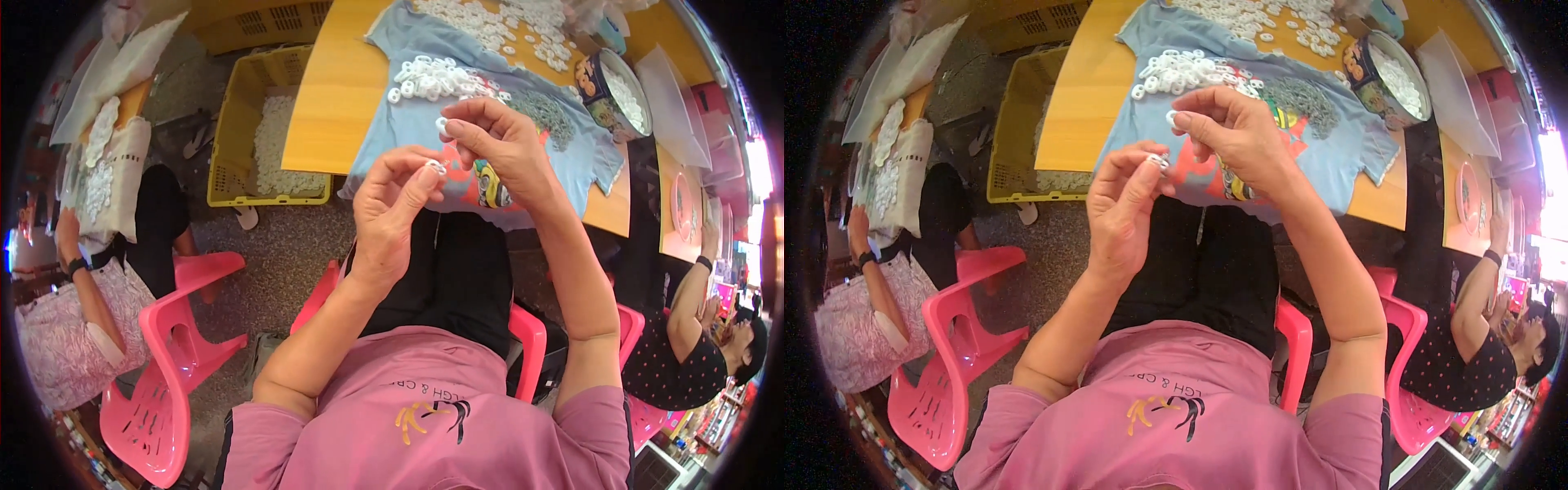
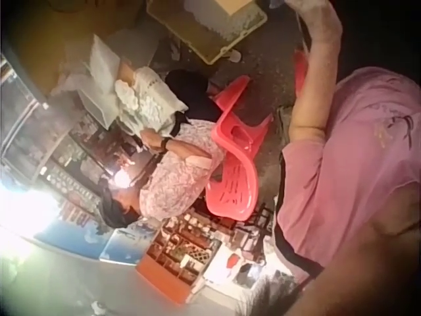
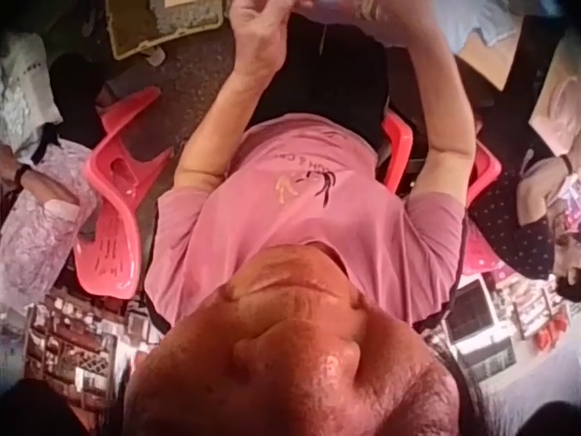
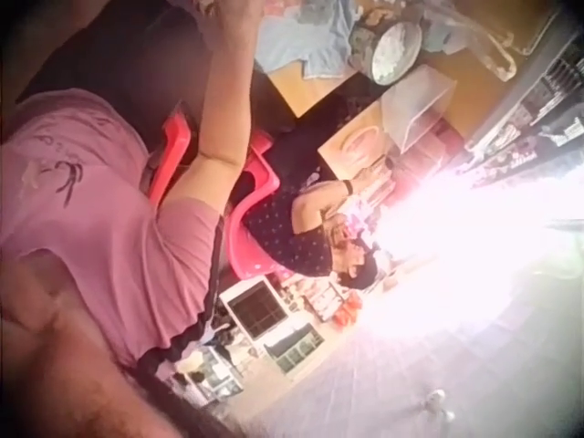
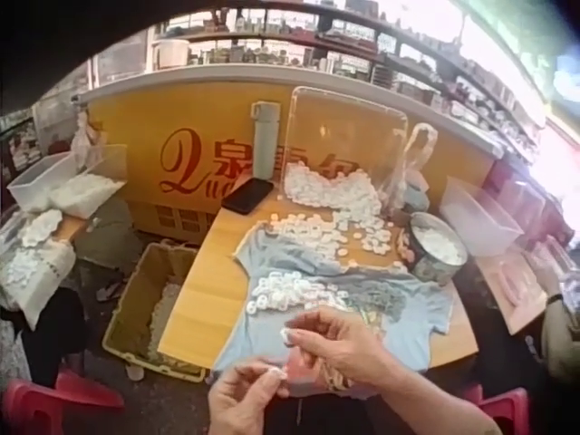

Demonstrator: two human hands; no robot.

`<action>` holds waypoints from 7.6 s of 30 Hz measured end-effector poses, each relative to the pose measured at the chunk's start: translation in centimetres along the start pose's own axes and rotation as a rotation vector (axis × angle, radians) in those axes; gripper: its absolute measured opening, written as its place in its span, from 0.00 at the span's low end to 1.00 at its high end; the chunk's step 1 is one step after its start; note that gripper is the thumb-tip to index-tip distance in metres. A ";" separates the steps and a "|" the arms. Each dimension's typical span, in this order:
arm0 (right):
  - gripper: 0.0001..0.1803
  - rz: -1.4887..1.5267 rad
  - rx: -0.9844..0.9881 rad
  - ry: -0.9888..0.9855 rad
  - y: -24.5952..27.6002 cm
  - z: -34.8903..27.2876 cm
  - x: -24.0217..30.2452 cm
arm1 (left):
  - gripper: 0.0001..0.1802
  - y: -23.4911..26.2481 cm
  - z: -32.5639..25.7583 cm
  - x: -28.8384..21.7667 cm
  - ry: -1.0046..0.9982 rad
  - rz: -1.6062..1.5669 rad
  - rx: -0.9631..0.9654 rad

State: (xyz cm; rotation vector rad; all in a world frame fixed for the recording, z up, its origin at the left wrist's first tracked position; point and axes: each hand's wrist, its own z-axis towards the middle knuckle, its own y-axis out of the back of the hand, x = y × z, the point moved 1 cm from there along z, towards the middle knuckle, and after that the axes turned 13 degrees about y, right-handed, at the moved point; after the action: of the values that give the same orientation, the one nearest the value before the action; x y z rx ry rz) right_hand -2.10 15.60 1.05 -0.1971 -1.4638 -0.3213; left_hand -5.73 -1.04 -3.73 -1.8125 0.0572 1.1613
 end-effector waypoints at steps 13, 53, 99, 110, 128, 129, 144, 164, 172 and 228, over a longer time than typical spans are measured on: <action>0.14 0.203 -0.116 -0.085 -0.3 -5.4 1.4 | 0.06 -1.0 -0.7 0.6 0.027 0.045 -0.025; 0.11 -0.021 -0.199 0.119 -1.3 -7.3 0.9 | 0.06 -1.6 -1.6 0.9 0.088 0.215 -0.059; 0.09 0.194 -0.444 0.247 -4.4 -8.5 -0.7 | 0.07 -1.9 -1.7 1.5 0.019 0.148 -0.112; 0.37 0.691 -0.290 0.137 -4.2 -11.2 2.6 | 0.27 -3.6 -3.4 0.3 -0.055 0.324 0.327; 0.29 0.368 -0.163 -0.004 -4.0 -11.5 1.1 | 0.14 1.5 -2.0 -7.5 -0.036 0.635 -0.020; 0.29 0.366 -0.162 -0.003 -3.3 -11.3 0.6 | 0.15 2.6 -0.7 -8.8 -0.138 0.731 -0.112; 0.12 -0.272 -0.200 0.103 1.2 -6.2 -1.4 | 0.15 7.0 -0.3 -10.9 -0.260 0.831 -0.212; 0.07 -1.137 -0.012 0.397 3.6 -1.4 -1.2 | 0.07 3.3 -3.7 1.9 0.083 0.788 0.084; 0.11 -1.275 0.106 0.379 2.9 0.5 -0.5 | 0.09 4.2 -3.2 1.2 0.094 0.840 0.122; 0.06 -0.647 -0.343 0.388 6.1 -9.5 -0.5 | 0.07 -3.8 1.5 1.8 0.187 0.241 0.006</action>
State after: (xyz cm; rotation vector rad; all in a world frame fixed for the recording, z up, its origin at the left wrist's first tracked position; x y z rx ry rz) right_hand 8.78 18.30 0.02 0.0730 -1.0447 -1.0775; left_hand -3.89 2.88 -2.60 -1.9432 0.3967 1.1493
